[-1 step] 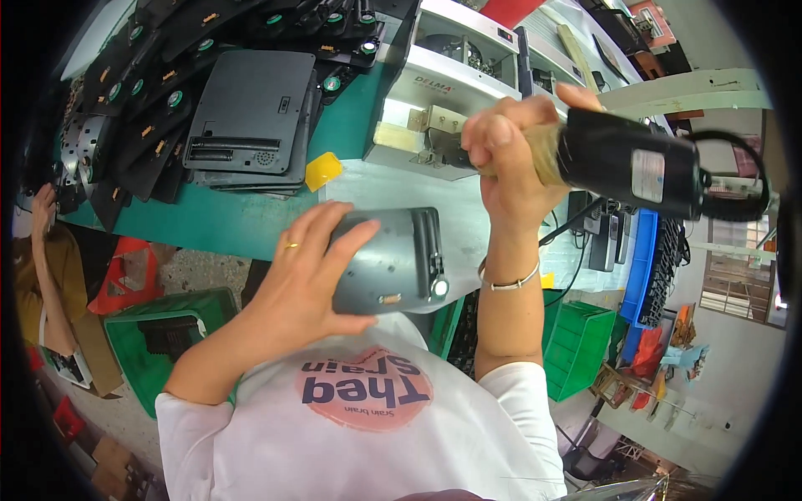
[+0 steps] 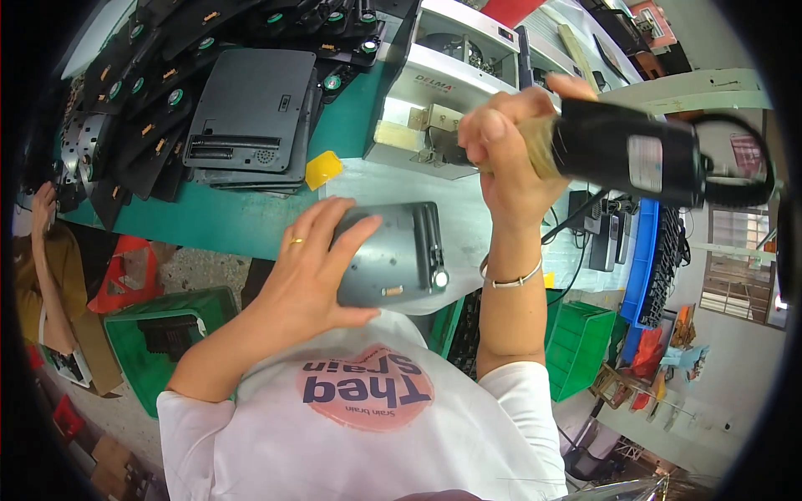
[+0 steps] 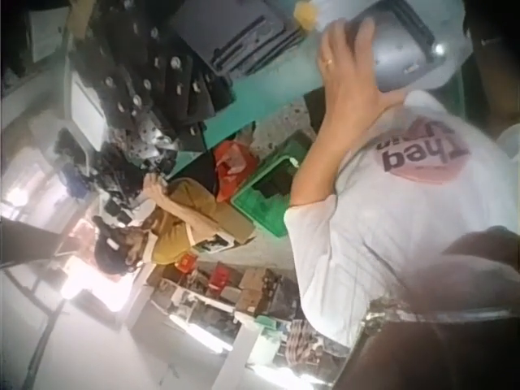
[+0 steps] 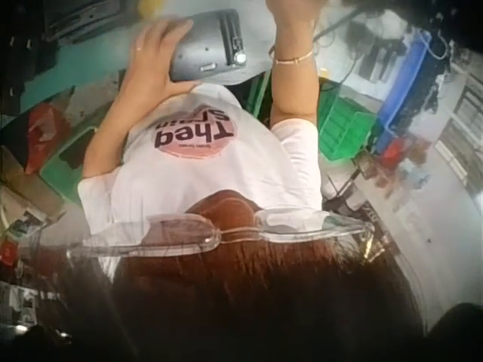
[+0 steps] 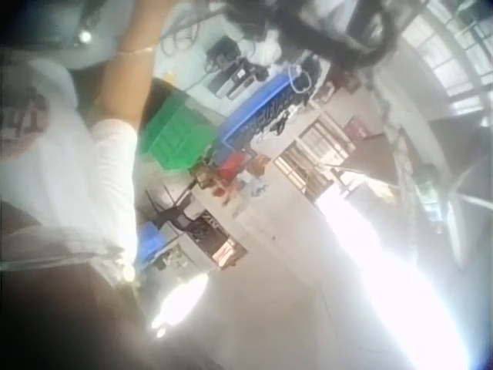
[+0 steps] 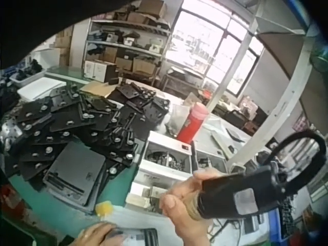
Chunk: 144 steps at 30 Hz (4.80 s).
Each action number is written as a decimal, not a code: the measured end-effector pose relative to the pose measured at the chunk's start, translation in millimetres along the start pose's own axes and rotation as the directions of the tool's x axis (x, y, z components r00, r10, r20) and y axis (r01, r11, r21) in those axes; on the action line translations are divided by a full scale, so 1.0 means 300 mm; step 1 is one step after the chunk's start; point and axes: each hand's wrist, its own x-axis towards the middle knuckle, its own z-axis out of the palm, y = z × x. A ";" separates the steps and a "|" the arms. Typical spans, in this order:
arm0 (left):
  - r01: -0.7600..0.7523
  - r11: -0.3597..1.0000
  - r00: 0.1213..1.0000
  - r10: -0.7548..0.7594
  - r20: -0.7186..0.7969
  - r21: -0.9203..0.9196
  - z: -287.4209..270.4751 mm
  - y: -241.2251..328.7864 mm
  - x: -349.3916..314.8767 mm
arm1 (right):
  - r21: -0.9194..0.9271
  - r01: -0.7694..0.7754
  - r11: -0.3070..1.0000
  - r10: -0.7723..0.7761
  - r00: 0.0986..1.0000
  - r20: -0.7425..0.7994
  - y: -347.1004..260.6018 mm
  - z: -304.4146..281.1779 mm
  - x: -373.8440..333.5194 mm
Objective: The person fastens screws into plastic housings using an electric screwdriver at a factory workbench.
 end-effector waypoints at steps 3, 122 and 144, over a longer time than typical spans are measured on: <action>0.029 0.990 0.997 -0.019 -0.069 0.141 0.058 -0.046 0.027 | 0.076 -0.180 0.981 0.185 0.981 -0.060 -0.035 0.048 0.043; -0.292 0.878 0.855 0.417 -0.308 0.379 0.269 -0.060 0.111 | -0.030 -0.296 0.955 0.294 0.954 -0.057 -0.116 0.045 -0.273; -0.303 0.878 0.848 0.426 -0.315 0.371 0.274 -0.062 0.125 | 0.336 0.073 0.939 0.094 0.886 -0.454 -0.096 0.009 -0.093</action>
